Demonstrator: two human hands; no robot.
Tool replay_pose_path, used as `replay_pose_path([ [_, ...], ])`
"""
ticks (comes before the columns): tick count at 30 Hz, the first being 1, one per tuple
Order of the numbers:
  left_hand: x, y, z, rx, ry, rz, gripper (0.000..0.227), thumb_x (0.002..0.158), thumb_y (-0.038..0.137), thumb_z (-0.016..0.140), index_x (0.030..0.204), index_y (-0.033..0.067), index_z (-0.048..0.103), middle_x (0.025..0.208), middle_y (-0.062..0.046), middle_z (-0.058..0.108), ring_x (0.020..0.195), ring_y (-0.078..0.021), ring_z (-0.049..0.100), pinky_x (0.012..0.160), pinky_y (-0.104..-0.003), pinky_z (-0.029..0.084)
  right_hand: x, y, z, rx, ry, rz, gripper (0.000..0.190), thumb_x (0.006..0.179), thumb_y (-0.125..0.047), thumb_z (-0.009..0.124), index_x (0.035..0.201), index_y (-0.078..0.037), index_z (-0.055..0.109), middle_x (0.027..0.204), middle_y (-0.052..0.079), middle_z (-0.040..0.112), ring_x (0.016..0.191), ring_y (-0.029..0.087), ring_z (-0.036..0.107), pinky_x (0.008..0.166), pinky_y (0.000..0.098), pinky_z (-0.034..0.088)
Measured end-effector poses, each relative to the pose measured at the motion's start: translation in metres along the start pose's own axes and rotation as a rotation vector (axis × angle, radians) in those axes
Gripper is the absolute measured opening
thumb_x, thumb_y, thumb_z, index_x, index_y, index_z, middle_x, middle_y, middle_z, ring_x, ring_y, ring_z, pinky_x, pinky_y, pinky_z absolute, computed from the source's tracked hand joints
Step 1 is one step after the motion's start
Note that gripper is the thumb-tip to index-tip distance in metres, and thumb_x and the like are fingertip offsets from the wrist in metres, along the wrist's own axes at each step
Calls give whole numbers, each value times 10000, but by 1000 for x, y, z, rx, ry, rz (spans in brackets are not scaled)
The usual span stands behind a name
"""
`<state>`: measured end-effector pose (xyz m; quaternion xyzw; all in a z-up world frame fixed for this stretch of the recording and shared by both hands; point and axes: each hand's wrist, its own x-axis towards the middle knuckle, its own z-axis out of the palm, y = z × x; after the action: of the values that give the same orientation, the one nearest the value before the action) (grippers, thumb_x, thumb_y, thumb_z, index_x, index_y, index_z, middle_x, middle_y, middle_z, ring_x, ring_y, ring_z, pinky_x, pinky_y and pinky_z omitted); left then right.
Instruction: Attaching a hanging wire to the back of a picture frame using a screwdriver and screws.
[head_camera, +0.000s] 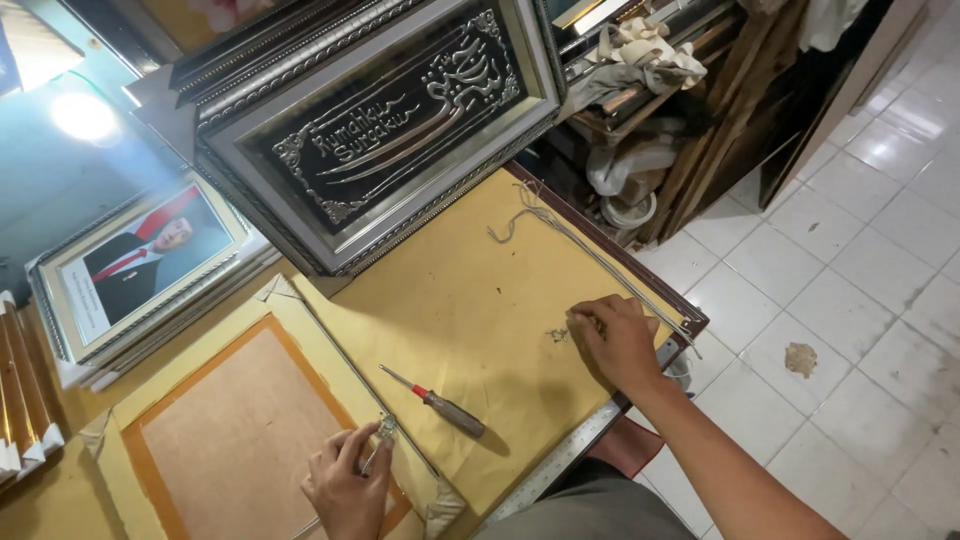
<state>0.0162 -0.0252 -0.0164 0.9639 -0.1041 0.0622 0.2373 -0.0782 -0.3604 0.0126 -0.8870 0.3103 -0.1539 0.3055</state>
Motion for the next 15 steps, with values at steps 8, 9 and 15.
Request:
replay_pose_path([
  [8, 3, 10, -18, -107, -88, -45, 430, 665, 442, 657, 1066, 305, 585, 948, 75, 606, 890, -165, 530, 823, -383, 346, -17, -71, 8, -2, -339, -301, 237, 820, -343, 479, 858, -224, 680, 835, -48, 643, 829, 165, 530, 756, 383, 270],
  [9, 5, 10, -22, -205, -70, -16, 465, 671, 416, 672, 1098, 257, 580, 958, 69, 622, 858, -153, 535, 831, -362, 351, -20, -88, 9, 38, -425, -383, 260, 820, -337, 478, 828, -182, 687, 835, -46, 693, 789, 151, 596, 743, 398, 285],
  [15, -8, -25, -65, -73, 271, -173, 349, 786, 296, 583, 1103, 152, 575, 1051, -49, 586, 941, -259, 485, 828, -385, 365, -43, -102, 71, -215, -635, -521, 644, 645, -459, 707, 1179, -230, 430, 1031, 3, 588, 894, 261, 576, 631, 450, 479],
])
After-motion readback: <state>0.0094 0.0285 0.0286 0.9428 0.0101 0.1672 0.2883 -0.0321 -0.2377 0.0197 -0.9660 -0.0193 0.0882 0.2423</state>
